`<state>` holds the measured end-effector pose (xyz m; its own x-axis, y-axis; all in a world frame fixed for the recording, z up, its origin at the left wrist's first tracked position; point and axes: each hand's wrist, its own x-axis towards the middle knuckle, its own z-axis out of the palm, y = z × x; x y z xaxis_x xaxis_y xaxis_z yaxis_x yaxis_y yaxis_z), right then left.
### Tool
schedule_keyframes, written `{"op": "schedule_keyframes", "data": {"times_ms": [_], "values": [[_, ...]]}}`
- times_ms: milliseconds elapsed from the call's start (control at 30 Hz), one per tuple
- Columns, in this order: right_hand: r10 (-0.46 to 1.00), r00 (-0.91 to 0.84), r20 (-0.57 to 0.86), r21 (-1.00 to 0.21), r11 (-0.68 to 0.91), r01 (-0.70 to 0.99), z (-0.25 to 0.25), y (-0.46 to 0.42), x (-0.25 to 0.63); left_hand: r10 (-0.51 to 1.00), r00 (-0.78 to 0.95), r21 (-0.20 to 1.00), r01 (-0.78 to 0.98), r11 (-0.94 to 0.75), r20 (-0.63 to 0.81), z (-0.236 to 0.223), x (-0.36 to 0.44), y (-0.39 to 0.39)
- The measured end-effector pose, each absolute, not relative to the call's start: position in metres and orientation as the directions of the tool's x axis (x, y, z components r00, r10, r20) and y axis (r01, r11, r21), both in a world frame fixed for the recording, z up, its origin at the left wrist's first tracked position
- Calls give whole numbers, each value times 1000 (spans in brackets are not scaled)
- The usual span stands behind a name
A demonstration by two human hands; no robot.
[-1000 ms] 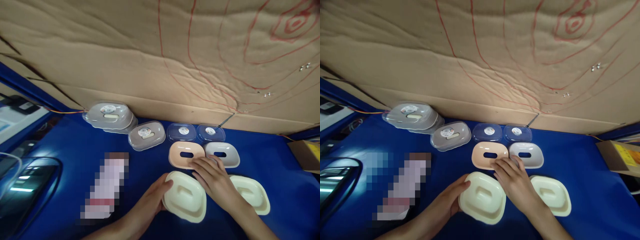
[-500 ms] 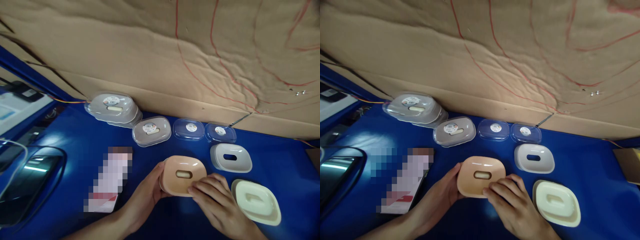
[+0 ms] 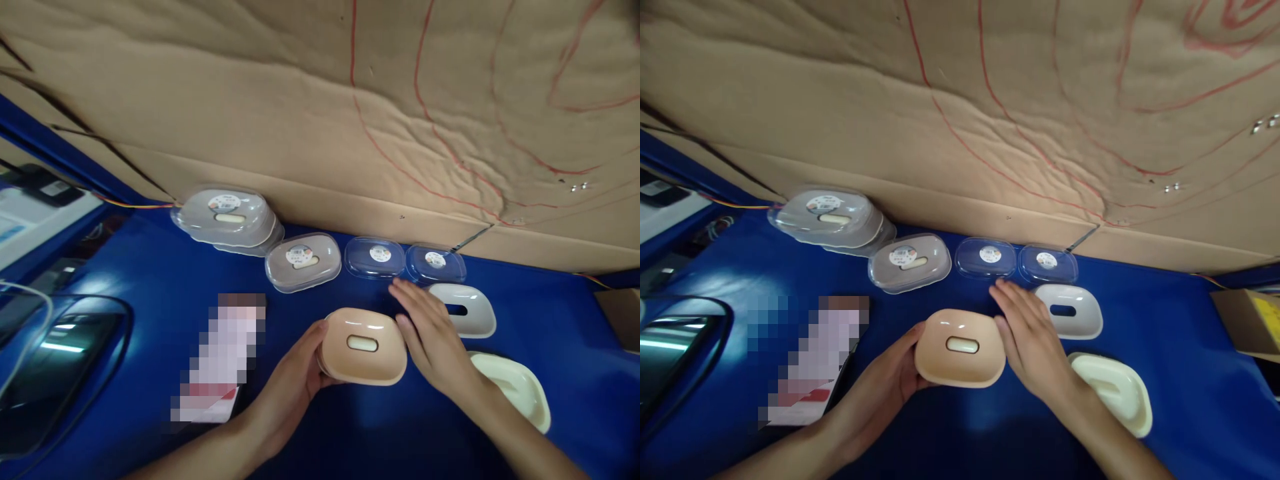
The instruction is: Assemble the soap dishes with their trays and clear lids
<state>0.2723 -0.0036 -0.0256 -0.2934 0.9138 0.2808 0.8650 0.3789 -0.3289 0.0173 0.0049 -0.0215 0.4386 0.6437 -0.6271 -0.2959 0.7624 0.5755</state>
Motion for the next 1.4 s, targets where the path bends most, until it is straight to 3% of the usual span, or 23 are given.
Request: {"op": "schedule_keyframes", "data": {"times_ms": [167, 400, 500, 633, 767, 1067, 1400], "values": [[936, -276, 217, -192, 318, 928, -25, 29, 267, 646, 434, 573, -303, 761, -628, -22, 16, 5], [934, -308, 182, -129, 333, 934, -24, 31, 274, 626, 462, 579, -261, 773, -628, -23, 15, 5], [939, -312, 146, -176, 335, 926, -26, 33, 277, 628, 455, 583, -254, 771, -632, -24, 15, 5], [952, -283, 114, -392, 305, 868, -5, 27, 278, 619, 467, 549, -295, 782, -631, -23, 14, 7], [877, -479, -21, -548, 391, 739, 28, 11, 271, 623, 487, 513, -355, 781, -612, -20, 14, 11], [790, -609, 68, -403, 580, 707, 35, -8, 250, 618, 547, 467, -405, 786, -564, -16, 14, 14], [781, -620, 76, -394, 595, 701, 30, -6, 248, 624, 507, 460, -423, 781, -595, -17, 15, 14]]}}
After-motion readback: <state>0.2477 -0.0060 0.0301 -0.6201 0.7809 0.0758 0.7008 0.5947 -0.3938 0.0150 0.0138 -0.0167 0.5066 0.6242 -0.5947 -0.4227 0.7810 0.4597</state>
